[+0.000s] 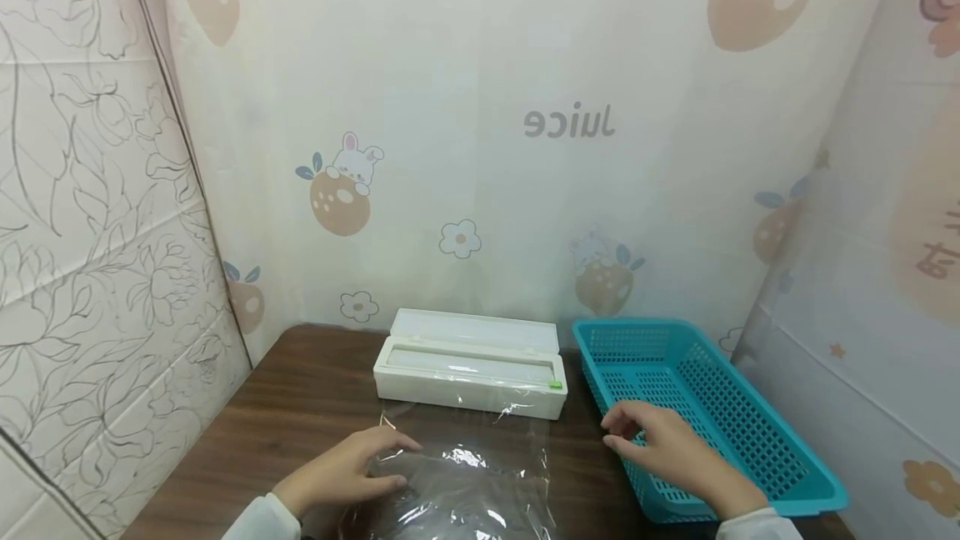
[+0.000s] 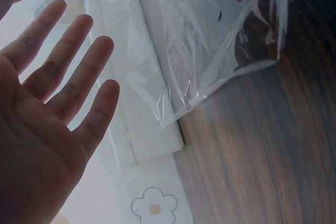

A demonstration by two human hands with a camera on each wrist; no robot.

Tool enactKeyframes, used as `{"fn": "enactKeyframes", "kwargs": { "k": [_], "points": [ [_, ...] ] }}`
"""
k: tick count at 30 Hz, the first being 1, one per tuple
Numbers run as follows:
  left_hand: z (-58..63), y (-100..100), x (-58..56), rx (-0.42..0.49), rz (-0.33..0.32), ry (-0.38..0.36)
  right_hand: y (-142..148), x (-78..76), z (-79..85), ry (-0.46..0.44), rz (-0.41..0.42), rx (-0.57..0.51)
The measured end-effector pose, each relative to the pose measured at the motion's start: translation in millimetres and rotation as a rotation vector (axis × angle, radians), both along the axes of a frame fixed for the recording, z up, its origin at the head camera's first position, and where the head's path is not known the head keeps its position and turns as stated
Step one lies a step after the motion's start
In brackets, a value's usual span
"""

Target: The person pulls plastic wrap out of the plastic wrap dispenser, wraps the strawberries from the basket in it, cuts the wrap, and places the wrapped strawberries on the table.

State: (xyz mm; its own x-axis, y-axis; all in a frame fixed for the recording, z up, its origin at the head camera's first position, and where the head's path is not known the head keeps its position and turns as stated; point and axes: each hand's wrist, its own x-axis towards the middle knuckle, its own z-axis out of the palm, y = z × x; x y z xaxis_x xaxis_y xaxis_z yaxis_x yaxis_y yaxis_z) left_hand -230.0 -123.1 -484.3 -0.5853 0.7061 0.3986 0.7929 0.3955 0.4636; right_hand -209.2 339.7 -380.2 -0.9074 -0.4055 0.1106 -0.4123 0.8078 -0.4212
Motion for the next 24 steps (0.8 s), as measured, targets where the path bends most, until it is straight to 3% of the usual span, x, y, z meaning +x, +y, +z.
{"fn": "enactKeyframes", "kwargs": {
  "k": [9, 18, 24],
  "points": [
    [1.3, 8.0, 2.9, -0.024, -0.001, -0.050, 28.3, -8.6, 4.8, -0.012, -0.012, -0.027],
    [-2.2, 12.2, 3.0, -0.052, -0.014, 0.033, 50.3, -14.8, 5.0, -0.060, -0.029, -0.008],
    [-1.1, 15.6, 3.1, -0.056, -0.027, 0.038, 59.0, -20.4, 3.7, -0.055, -0.044, 0.011]
  ]
}}
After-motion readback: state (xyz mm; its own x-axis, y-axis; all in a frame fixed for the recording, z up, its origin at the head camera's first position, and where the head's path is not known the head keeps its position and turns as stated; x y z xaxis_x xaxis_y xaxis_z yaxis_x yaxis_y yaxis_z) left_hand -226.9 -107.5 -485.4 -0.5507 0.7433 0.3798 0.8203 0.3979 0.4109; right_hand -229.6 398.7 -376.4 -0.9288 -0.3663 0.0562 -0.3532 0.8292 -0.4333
